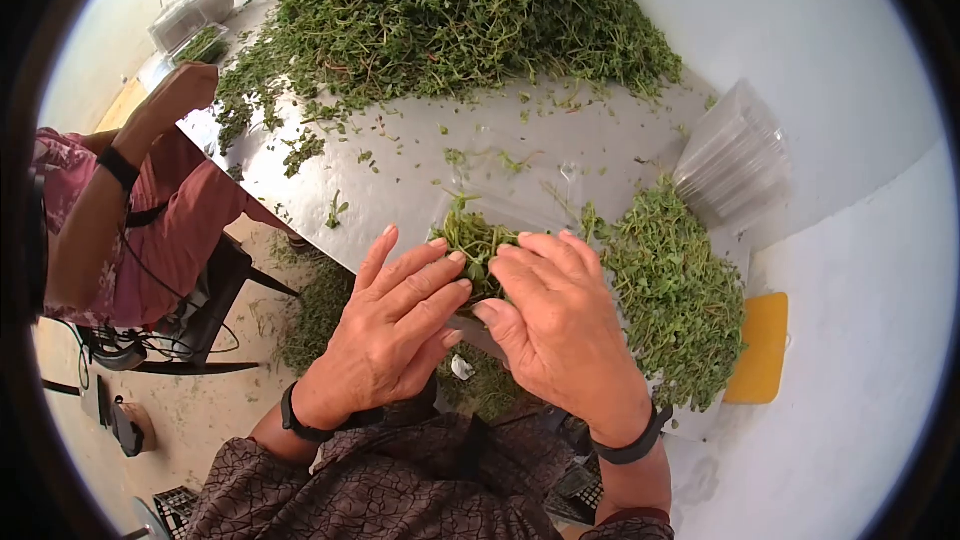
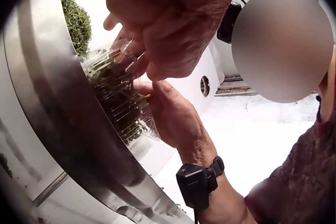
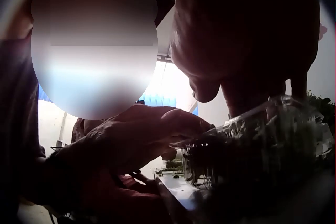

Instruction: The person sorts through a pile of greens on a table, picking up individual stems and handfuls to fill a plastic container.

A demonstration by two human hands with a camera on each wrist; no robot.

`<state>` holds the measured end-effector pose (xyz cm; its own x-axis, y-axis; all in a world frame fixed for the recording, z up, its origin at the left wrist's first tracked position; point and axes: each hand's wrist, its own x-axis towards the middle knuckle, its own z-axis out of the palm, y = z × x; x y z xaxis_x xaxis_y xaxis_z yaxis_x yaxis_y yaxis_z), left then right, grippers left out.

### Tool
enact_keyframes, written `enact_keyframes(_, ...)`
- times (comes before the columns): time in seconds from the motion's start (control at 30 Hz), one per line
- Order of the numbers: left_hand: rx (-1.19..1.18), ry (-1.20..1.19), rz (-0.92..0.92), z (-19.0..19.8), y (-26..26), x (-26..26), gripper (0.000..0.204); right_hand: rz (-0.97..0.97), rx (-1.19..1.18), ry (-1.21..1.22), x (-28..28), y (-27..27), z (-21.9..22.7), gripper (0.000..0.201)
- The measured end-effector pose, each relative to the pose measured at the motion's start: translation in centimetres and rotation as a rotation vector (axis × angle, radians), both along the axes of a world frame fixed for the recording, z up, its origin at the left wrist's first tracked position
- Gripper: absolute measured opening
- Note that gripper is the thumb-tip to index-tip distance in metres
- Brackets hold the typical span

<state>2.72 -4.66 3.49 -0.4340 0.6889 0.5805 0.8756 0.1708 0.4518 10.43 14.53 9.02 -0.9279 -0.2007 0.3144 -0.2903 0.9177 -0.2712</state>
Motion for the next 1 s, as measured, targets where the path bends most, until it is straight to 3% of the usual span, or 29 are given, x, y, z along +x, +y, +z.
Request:
enact_keyframes(0.17, 0.076, -0.025, 0.036, -0.6, -0.5, 0.0, 0.042, -0.022, -0.042, 0.143, -1.1, 0.2, 1.2, 0.040)
enact_keyframes(0.37, 0.039, 0.000, -0.002, -0.8, -0.6, 0.0, 0.046, 0.021, -0.190, 0.105, -4.3, -0.1, 0.7, 0.042)
enact_keyframes(0.57, 0.062, -0.005, 0.009, -1.0, -0.6, 0.1, 0.048, 0.109, -0.099, 0.077, -5.5, 0.1, 0.2, 0.040)
enact_keyframes(0.7, 0.115, -0.033, 0.034, -1.2, -0.8, 0.1, 0.045, 0.060, -0.093, -0.007, -4.7, 0.1, 0.2, 0.047)
enact_keyframes(1.0, 0.153, -0.001, 0.081, -1.6, -1.2, -0.4, 0.047, 0.089, -0.144, 0.048, -4.7, 0.7, -0.9, 0.037)
